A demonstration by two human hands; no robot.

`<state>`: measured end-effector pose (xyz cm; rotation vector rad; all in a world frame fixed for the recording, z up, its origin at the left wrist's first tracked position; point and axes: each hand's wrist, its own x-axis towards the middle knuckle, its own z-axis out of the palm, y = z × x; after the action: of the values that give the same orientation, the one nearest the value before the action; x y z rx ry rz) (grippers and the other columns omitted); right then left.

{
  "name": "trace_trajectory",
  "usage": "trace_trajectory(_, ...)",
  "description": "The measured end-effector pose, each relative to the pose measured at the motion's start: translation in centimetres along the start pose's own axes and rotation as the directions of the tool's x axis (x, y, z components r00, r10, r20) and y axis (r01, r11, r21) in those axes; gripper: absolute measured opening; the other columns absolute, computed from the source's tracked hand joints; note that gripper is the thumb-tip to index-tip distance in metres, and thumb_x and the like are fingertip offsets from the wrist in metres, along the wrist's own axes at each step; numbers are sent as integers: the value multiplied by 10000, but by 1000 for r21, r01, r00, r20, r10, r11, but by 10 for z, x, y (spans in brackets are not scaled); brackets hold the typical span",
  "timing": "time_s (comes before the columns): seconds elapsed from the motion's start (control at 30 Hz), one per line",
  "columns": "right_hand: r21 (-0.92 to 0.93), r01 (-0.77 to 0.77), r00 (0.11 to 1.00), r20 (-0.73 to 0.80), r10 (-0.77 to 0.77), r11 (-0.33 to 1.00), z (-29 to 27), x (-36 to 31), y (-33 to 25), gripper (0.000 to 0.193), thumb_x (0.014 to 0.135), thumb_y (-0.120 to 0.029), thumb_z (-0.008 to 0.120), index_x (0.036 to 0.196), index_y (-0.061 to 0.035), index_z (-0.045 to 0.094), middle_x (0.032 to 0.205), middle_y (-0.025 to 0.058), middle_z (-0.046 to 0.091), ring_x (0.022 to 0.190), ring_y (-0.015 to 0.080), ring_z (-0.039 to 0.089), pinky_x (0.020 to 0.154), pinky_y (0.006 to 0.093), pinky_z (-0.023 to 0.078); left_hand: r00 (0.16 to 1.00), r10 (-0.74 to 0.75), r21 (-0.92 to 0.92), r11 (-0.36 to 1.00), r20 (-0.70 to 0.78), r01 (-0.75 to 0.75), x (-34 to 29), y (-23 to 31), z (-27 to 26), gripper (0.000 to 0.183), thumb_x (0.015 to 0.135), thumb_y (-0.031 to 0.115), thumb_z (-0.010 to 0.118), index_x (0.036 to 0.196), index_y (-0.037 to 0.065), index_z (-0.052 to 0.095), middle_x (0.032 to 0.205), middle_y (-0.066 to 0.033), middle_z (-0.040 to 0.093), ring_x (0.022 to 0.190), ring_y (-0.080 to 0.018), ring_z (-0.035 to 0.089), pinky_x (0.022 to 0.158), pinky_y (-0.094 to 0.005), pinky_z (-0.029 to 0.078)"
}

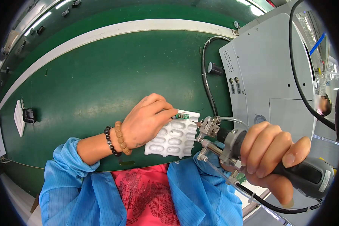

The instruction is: The person uses a hot air rework station to solder components onto small green circuit boards. They repeatedly pick up a board from a white foam tray, apply heat with the tool, and place the board back on the tray. The process is repeated for multiple boards throughout the clip.

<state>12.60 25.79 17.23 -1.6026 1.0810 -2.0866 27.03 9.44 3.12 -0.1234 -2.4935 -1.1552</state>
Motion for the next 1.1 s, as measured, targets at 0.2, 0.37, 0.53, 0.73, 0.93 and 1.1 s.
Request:
trace_trajectory(0.2,-3,-51,998,48,51,999,14,7,12,543,832,-496,736,1032,-84,445,657,-9,560,491,84,548,436,202,467,994,-69,-131,990,-81,58,-14,2,8,334,740,56,779,1056,14,678,1003,-114,678,969,-310,621,807,-380,525)
trace_trajectory(0.37,30,-75,996,53,73,997,19,8,24,552,821,-504,744,1030,-85,452,657,-9,560,491,86,552,433,207,466,992,-65,-159,986,-106,47,-15,-5,11,339,702,64,813,1016,10,698,1000,-110,693,976,-294,627,814,-377,532)
trace_trajectory(0.53,4,-108,992,67,108,994,23,8,26,550,822,-507,741,1036,-88,455,656,-13,558,491,84,553,433,205,466,988,-74,-176,983,-136,50,-17,-5,14,309,701,58,800,989,12,699,992,-96,687,984,-291,621,837,-386,523)
trace_trajectory(0.73,18,-112,990,92,110,994,23,6,31,544,826,-506,737,1040,-92,456,662,-16,560,494,83,554,437,204,468,988,-68,-161,986,-137,46,-17,-6,13,314,693,44,798,988,3,699,988,-107,688,969,-299,626,820,-387,533)
trace_trajectory(0.93,38,-152,976,166,144,988,23,9,35,507,835,-463,738,1017,-99,436,665,-9,558,492,94,556,439,216,460,987,-58,-139,990,-152,37,-17,-7,15,307,695,42,793,984,2,697,975,-105,687,961,-300,627,819,-388,533)
trace_trajectory(1.1,16,-199,973,122,195,980,33,12,36,483,842,-427,743,979,-106,410,653,-7,546,476,105,542,431,237,446,986,-71,-157,987,-152,47,-18,-4,14,300,700,40,789,982,-1,696,967,-102,687,953,-296,628,806,-378,538)
